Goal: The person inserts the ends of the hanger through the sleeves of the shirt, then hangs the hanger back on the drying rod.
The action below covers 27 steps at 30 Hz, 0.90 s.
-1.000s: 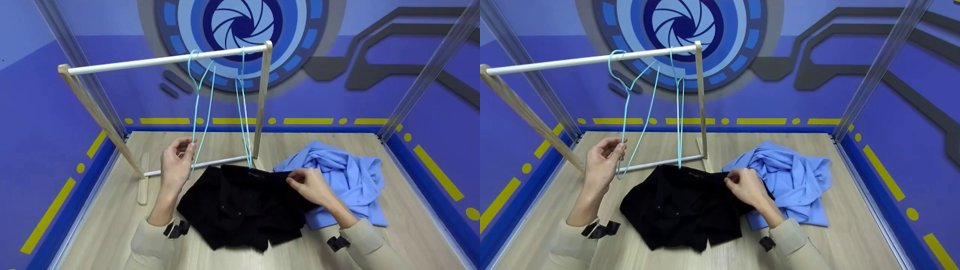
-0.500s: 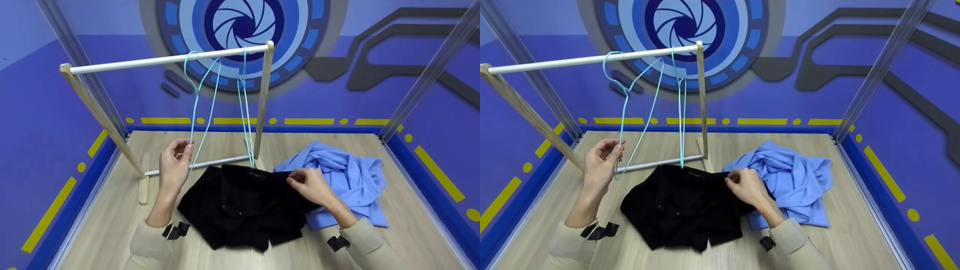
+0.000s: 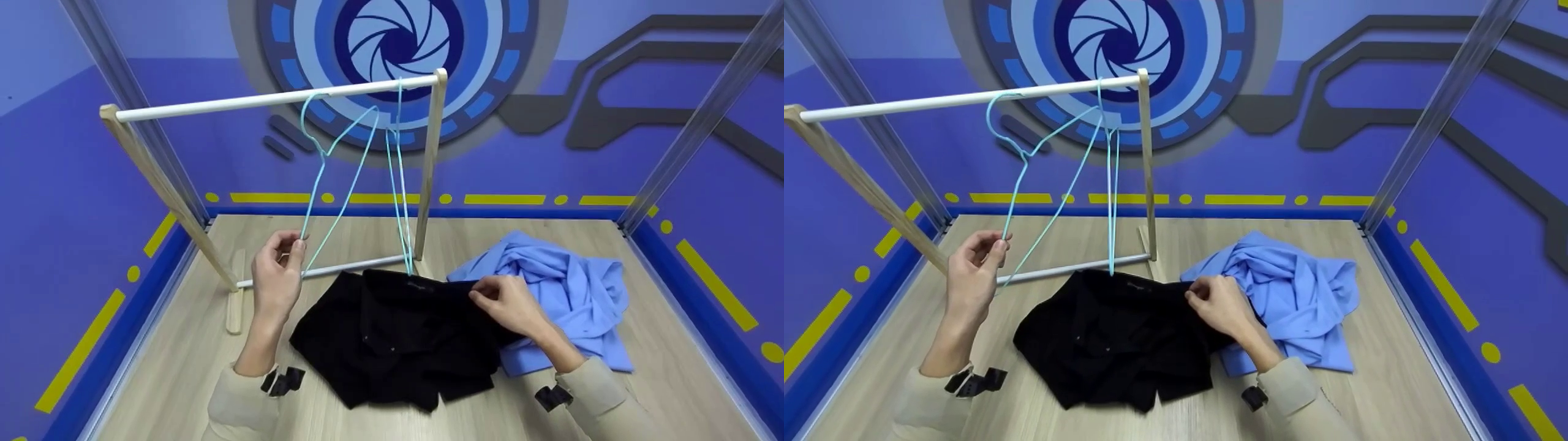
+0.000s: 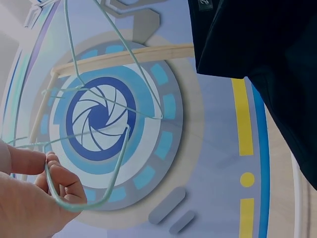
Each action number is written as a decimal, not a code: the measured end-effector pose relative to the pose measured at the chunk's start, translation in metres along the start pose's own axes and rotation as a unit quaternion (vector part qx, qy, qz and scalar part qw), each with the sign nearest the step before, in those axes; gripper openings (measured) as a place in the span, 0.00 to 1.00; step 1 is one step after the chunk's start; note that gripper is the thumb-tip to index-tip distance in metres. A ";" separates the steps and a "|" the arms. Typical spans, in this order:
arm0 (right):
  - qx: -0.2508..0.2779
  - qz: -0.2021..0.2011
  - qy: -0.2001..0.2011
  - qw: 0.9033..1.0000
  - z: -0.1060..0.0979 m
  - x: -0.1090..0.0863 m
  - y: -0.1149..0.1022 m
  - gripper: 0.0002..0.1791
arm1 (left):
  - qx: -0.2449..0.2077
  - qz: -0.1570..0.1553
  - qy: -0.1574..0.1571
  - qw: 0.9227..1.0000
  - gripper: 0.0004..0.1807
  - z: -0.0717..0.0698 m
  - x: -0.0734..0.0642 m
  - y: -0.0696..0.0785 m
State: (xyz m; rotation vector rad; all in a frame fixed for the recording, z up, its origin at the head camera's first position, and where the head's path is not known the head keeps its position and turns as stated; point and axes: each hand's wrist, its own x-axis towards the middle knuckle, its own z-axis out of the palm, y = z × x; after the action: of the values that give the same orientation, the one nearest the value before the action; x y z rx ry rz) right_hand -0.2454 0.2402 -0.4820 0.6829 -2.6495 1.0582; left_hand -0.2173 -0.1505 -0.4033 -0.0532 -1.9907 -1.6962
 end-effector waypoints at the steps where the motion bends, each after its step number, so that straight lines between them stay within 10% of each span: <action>1: 0.001 0.002 -0.001 1.000 0.000 0.000 0.000 0.02 | 0.001 0.001 0.001 1.000 0.07 0.000 -0.001 -0.001; 27: -0.006 -0.002 0.000 1.000 0.000 0.001 0.001 0.02 | -0.010 -0.021 0.025 0.999 0.10 -0.015 -0.009 -0.013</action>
State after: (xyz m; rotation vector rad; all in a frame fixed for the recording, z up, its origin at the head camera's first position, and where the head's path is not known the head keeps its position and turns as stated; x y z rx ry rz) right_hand -0.2463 0.2401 -0.4826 0.6873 -2.6508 1.0412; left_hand -0.2088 -0.1641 -0.4181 0.0237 -1.9512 -1.7254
